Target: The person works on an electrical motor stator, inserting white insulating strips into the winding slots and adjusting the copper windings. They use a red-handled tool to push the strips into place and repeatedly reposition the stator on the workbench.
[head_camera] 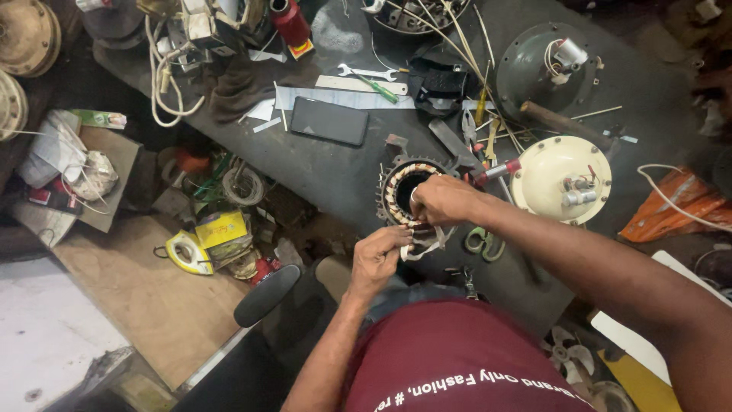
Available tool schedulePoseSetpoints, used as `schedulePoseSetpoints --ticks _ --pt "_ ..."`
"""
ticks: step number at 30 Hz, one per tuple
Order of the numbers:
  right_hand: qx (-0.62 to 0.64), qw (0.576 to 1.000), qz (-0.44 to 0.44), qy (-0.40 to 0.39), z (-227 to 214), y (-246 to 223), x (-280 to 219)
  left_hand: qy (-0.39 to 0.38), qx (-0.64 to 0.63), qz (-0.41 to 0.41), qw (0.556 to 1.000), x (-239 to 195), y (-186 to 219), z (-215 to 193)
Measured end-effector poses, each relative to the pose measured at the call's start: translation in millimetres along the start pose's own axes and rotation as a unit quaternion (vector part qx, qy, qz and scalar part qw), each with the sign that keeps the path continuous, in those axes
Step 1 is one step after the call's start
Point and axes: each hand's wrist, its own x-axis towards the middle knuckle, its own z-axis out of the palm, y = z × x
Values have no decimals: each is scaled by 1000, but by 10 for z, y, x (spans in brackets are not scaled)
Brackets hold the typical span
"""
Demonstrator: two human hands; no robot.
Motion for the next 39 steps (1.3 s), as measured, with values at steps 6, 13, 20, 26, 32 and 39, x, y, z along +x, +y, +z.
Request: schedulePoseSetpoints --ticks 6,13,20,26,32,39 --pt "-85 994 4 72 86 -31 -28 -31 27 -12 999 83 43 -34" --pt "-84 996 7 18 37 10 35 -26 7 -7 1000 109 46 -9" --pt "-28 999 -26 24 -54 74 67 -29 75 16 997 238 185 -67" --pt "93 951 -35 292 -319 341 -512 -144 243 255 925 788 138 -82" --pt "83 899 298 311 -55 979 -1403 -337 239 246 877 1139 44 -78" --pt "25 904 200 378 988 1205 -1167 -408 221 154 873 1206 -161 -23"
